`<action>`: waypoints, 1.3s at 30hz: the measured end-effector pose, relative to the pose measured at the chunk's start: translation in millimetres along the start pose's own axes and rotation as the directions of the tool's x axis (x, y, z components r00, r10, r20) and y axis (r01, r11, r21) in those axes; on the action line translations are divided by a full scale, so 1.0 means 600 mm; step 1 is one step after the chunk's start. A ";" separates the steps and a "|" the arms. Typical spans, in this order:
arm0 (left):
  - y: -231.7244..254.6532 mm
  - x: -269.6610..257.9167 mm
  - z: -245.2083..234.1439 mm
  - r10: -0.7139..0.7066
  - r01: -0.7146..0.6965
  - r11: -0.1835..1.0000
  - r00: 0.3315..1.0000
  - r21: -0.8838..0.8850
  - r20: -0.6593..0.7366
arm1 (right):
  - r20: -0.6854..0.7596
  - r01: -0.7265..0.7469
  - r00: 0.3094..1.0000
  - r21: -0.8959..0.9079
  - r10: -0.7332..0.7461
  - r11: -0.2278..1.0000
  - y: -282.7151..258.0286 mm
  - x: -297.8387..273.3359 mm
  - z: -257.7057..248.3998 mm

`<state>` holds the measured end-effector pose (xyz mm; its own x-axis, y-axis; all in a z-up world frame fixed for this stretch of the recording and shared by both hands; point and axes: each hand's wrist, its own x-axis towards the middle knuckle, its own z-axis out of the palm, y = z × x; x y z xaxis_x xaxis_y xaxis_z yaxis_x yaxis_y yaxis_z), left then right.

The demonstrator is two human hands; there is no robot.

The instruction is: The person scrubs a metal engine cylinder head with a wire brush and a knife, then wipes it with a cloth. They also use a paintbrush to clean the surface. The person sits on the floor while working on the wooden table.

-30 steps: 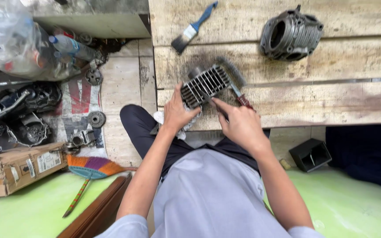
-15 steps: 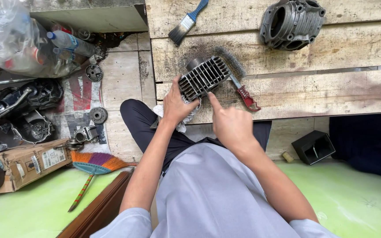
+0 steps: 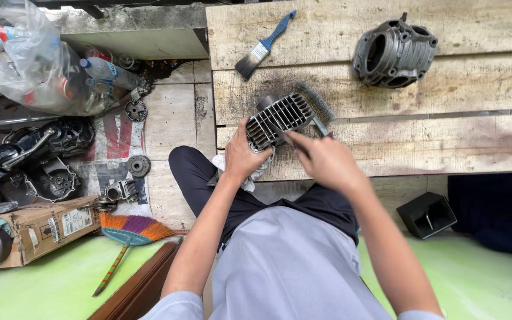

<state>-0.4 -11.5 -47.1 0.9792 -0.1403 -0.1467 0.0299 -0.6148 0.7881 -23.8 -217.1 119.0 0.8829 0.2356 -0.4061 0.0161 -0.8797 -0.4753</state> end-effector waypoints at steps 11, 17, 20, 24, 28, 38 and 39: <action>-0.004 -0.012 0.004 -0.024 0.024 1.000 1.000 -0.002 -0.007 | -0.010 0.026 0.999 -0.286 -0.030 0.958 -0.021 -0.028 -0.006; -0.003 -0.006 0.012 -0.012 0.010 0.999 0.999 -0.040 -0.047 | -0.142 -0.060 0.990 -0.386 0.005 0.920 -0.061 -0.010 0.108; -0.003 -0.012 0.009 -0.013 0.011 0.999 0.999 -0.040 -0.048 | -0.134 -0.070 0.991 -0.367 0.022 0.927 -0.056 -0.018 0.094; -0.005 -0.009 0.010 -0.010 0.010 0.999 1.000 -0.031 -0.027 | -0.094 -0.017 0.995 -0.348 -0.017 0.937 -0.022 -0.023 0.055; 0.007 -0.013 0.003 0.011 -0.012 0.999 0.999 -0.040 -0.032 | -0.038 0.051 0.997 -0.328 -0.067 0.943 -0.019 -0.019 -0.001; 0.020 -0.011 0.000 -0.008 0.004 0.994 0.999 -0.107 -0.036 | -0.224 -0.053 0.974 -0.417 -0.046 0.907 -0.043 -0.031 0.093; 0.020 -0.017 -0.003 -0.048 0.045 0.992 0.999 -0.122 -0.021 | -0.174 -0.055 0.985 -0.359 -0.009 0.932 -0.044 -0.038 0.091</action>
<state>-9.7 -16.4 -35.0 0.9806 -0.0949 -0.1717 0.0980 -0.5211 0.8478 -70.2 -176.6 98.5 0.9509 0.1682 -0.2598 0.1350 -0.9808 -0.1408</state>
